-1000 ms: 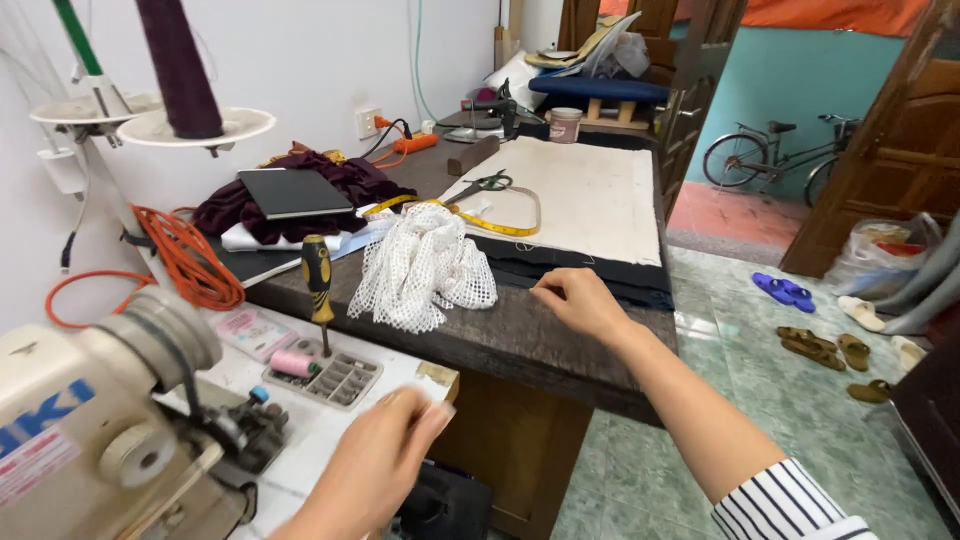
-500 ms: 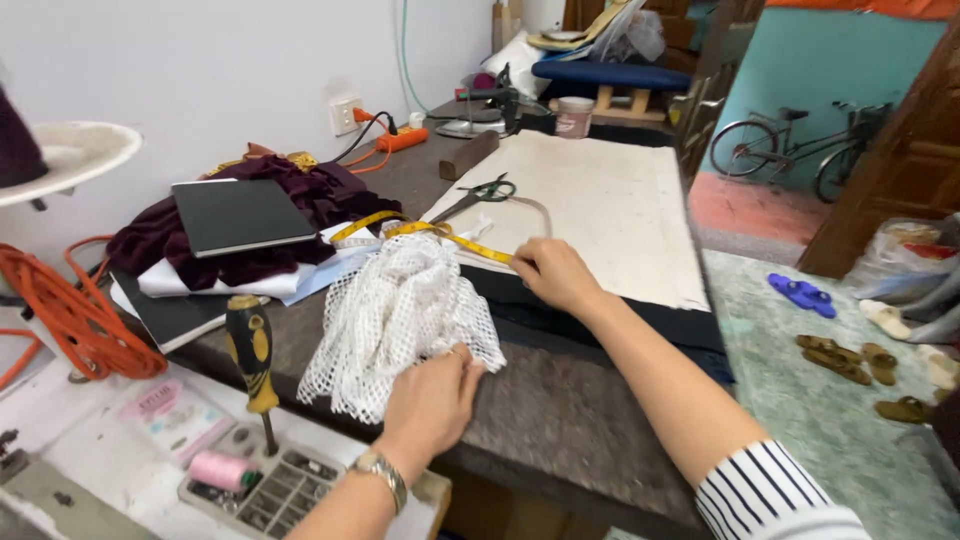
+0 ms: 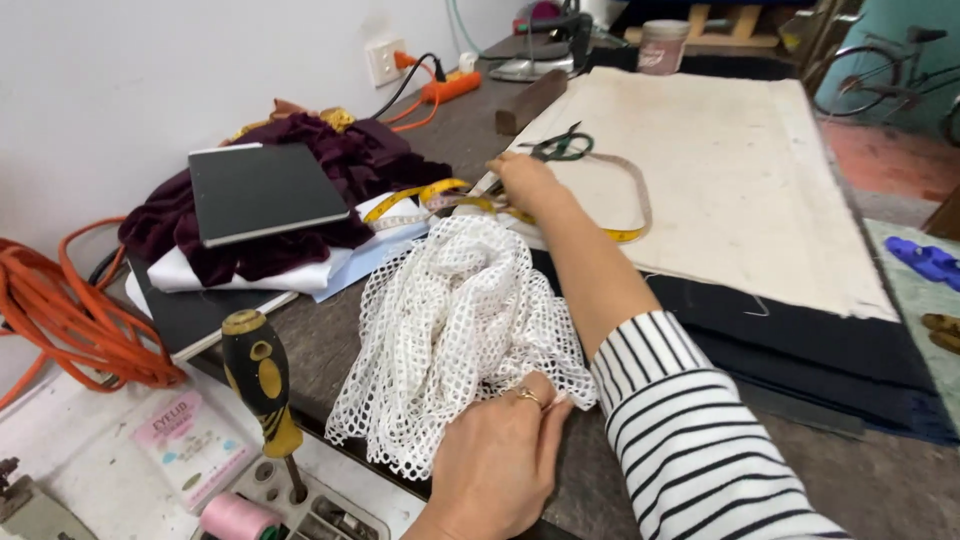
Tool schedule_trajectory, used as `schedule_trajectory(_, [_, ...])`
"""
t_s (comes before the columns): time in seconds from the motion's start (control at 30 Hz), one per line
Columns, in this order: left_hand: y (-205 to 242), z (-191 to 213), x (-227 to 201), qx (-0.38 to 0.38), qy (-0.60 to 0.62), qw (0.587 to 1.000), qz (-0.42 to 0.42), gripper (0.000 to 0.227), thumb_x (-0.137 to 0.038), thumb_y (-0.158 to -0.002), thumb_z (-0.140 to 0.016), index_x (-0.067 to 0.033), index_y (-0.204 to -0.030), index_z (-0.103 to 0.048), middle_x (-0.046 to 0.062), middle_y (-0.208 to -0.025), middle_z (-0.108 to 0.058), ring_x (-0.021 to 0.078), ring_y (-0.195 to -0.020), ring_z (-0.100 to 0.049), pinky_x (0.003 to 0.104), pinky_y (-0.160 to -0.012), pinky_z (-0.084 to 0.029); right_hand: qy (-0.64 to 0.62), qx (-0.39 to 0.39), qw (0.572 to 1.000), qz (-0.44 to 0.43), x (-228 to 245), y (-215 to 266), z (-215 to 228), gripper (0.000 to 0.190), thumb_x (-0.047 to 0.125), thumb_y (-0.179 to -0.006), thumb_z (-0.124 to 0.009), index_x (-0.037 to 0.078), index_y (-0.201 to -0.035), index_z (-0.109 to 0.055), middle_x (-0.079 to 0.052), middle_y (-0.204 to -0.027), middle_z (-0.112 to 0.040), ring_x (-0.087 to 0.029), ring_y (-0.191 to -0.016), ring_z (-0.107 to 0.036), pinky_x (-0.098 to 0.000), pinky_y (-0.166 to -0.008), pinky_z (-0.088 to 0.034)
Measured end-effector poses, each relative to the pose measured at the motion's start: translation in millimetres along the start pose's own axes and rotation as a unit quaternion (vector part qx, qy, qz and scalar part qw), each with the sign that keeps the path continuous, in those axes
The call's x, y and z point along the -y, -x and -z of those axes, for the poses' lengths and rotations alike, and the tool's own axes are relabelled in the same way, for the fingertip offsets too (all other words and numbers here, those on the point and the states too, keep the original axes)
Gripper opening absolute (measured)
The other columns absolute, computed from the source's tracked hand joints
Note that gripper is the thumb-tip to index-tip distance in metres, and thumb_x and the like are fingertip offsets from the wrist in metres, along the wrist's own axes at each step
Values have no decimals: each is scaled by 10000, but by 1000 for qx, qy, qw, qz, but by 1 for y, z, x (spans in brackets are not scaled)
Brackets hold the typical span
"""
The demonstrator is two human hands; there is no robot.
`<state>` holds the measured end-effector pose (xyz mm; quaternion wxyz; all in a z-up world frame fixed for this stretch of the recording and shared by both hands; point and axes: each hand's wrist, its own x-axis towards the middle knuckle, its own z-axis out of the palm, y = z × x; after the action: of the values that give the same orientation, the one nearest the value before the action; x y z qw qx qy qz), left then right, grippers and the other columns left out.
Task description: Measuring a small piece of pink fabric with a yellow ruler, marking it with a blue pen, and then sewing it using an industrial sewing machine.
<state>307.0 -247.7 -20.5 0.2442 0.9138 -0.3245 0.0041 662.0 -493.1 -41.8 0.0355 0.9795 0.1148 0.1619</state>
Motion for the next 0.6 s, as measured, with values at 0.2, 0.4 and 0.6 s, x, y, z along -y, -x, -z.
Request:
schedule_trajectory(0.2, [0, -3, 3, -12, -7, 1000, -2, 302, -398, -1035, -407, -149, -882, -478, 94, -679, -631, 361, -562, -618, 500, -459, -479, 32, 110, 993, -22, 4, 10, 30, 376, -32, -850, -524, 146, -1158, -645, -104, -1117, -608, -330, -1034, -602, -439, -802, -510])
schedule_trajectory(0.4, [3, 4, -3, 12, -2, 1000, 8, 297, -387, -1041, -374, -143, -910, -481, 82, -659, -607, 332, -537, -600, 474, -462, -487, 9, 63, 998, -2, 3, 37, 42, 262, 8, -861, -565, 109, -1101, -591, -97, -1121, -557, -332, -1024, -585, -461, -788, -491])
schedule_trajectory(0.6, [6, 6, -5, 11, 1, 1000, 6, 309, -383, -1044, -342, -137, -926, -487, 73, -659, -595, 305, -533, -598, 443, -452, -496, 59, -79, 995, 35, 4, 68, 60, 137, 150, -903, -601, 144, -1034, -640, -47, -1041, -589, -302, -843, -594, -462, -567, -508])
